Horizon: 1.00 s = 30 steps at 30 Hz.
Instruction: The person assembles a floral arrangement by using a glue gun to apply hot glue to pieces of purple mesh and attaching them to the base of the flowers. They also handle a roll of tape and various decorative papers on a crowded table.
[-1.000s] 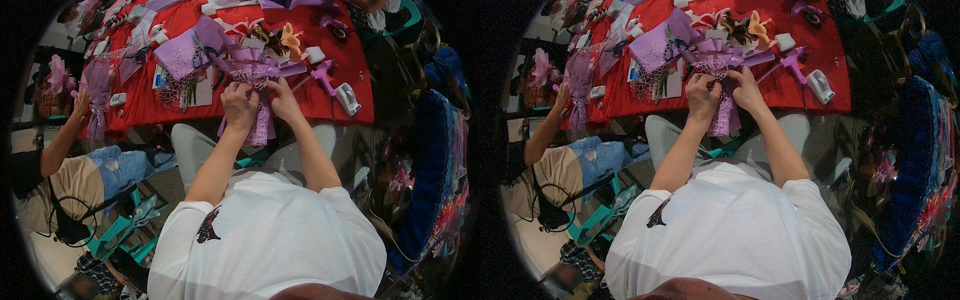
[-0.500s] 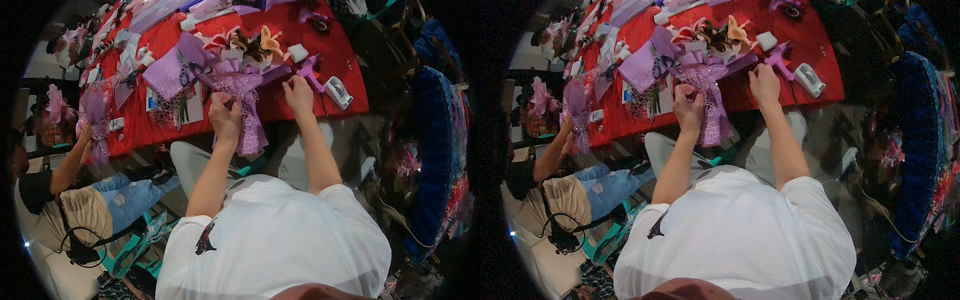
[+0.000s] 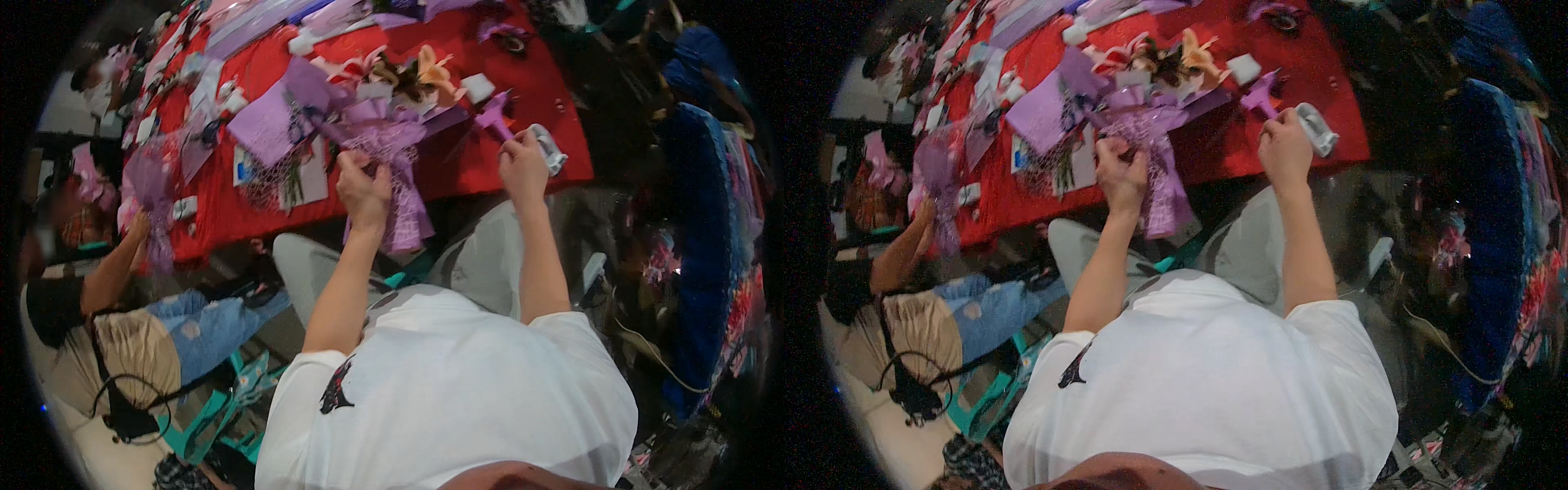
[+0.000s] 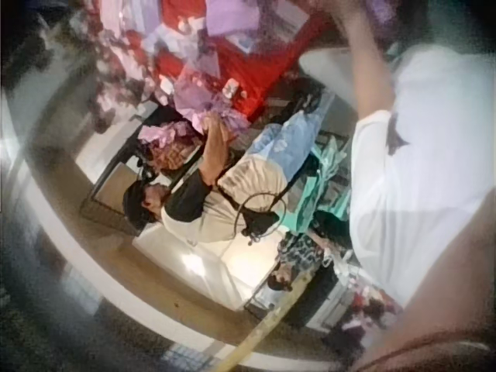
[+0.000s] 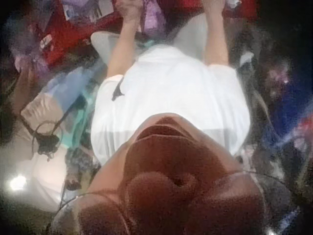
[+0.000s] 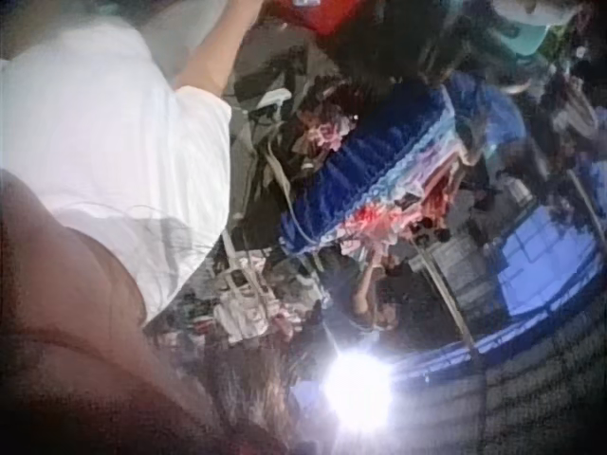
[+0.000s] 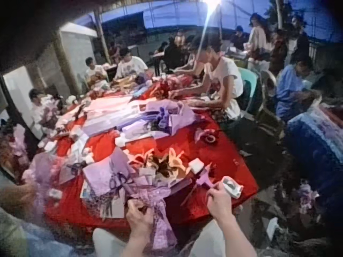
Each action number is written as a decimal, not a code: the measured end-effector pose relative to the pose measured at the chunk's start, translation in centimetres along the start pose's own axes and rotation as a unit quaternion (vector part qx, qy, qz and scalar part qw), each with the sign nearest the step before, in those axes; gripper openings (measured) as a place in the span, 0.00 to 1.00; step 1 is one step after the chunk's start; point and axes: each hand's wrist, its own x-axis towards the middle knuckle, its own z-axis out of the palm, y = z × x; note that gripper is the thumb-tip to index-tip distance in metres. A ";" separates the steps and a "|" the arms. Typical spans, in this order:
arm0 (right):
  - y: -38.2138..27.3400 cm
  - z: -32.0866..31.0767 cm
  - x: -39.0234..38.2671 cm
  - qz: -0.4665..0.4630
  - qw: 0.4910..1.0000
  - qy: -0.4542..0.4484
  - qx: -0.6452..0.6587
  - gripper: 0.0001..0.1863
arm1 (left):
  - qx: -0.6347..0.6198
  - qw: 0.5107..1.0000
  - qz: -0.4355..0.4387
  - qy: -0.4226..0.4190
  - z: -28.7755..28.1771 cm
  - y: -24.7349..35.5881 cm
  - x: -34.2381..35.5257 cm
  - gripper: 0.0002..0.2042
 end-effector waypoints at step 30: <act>1.9 1.7 5.0 0.048 0.991 0.082 0.095 0.25 | -0.451 0.884 -0.124 -0.020 -1.9 -4.1 1.7 0.18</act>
